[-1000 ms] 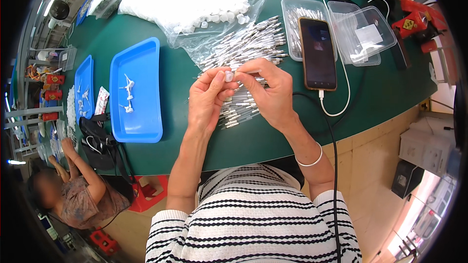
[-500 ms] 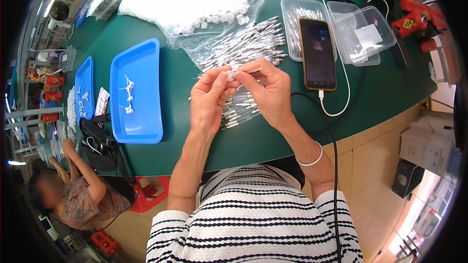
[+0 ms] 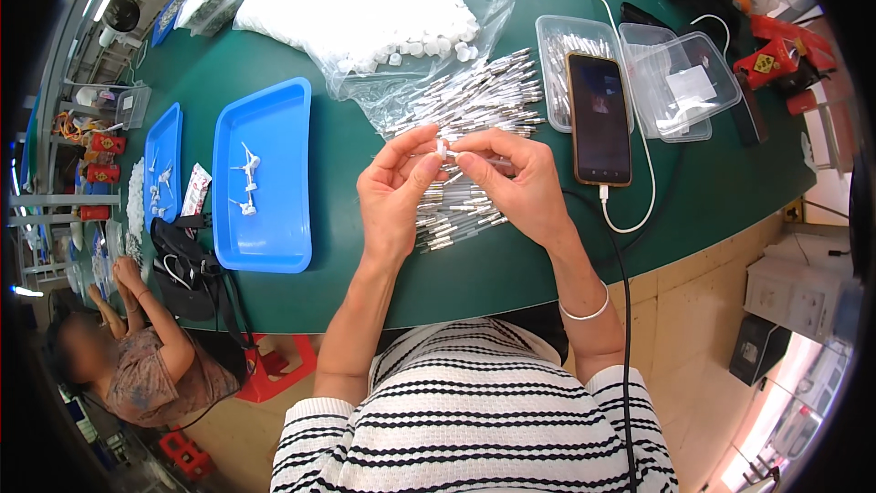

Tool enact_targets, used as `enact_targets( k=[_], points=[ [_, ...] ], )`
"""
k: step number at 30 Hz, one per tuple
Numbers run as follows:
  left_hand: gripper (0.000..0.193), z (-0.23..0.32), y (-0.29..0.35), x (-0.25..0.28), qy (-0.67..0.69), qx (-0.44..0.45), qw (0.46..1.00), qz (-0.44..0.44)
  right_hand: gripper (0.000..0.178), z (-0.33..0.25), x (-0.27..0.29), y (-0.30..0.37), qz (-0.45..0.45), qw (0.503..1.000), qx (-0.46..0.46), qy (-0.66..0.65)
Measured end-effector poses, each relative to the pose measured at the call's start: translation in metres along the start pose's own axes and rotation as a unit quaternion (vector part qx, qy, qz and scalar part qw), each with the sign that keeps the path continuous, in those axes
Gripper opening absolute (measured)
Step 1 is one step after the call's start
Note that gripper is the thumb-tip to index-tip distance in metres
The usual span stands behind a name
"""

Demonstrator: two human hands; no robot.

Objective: The person sits at a green workbench and repeatedly assembles small white plastic caps onto silver metal rods. They pick up a rod, attach a cap, and place the finished unit into a blue tray.

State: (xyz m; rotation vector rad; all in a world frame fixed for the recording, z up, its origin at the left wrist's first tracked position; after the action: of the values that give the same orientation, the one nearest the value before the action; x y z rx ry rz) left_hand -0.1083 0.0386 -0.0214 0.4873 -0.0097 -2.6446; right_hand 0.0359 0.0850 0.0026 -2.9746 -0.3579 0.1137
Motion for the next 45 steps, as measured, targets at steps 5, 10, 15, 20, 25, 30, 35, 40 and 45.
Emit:
enact_targets(
  k=[5,10,15,20,25,30,35,40,45],
  points=[
    [0.032,0.001,0.004,0.001,-0.012,0.007,1.000,-0.008,0.013,0.003,0.002,0.000,-0.008,0.997,0.025,0.071],
    [0.030,-0.001,0.004,0.003,-0.017,0.001,1.000,-0.015,0.016,-0.001,-0.001,0.001,-0.034,0.986,0.051,0.153],
    [0.028,0.001,0.002,0.004,-0.012,-0.022,0.999,-0.021,0.012,-0.005,-0.002,0.002,-0.033,0.986,0.076,0.147],
    [0.025,-0.003,0.001,0.007,0.001,0.007,0.999,-0.035,0.015,-0.010,-0.003,0.004,-0.011,0.980,0.110,0.165],
    [0.023,0.002,0.004,0.003,-0.010,-0.019,0.999,-0.045,0.010,-0.011,-0.003,0.007,0.006,0.977,0.140,0.159],
    [0.021,0.005,0.005,0.002,0.003,-0.031,0.997,-0.069,0.013,0.003,-0.004,0.005,-0.061,0.996,0.015,0.064],
    [0.020,0.007,0.006,0.000,0.033,-0.026,0.993,-0.106,0.014,0.001,-0.007,0.006,-0.065,0.998,0.000,0.024],
    [0.022,0.013,0.009,-0.002,0.048,-0.056,0.990,-0.124,0.016,-0.004,-0.012,0.013,-0.026,0.998,0.039,0.033],
    [0.026,0.026,0.014,-0.011,0.069,-0.031,0.992,-0.101,0.015,0.006,-0.017,0.017,-0.040,0.993,-0.026,-0.109]
  ],
)
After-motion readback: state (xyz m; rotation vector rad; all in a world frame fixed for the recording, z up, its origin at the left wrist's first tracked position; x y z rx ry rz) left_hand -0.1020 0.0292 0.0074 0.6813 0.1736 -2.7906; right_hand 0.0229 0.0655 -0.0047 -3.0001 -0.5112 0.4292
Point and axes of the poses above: each hand's wrist, its own y-axis away from the middle knuckle, its own x-axis out of the back of the hand, z = x × y, the point moved 7 cm from there along -y, towards the middle knuckle, and after that the axes turned 10 degrees about z, right-handed, at the moved point
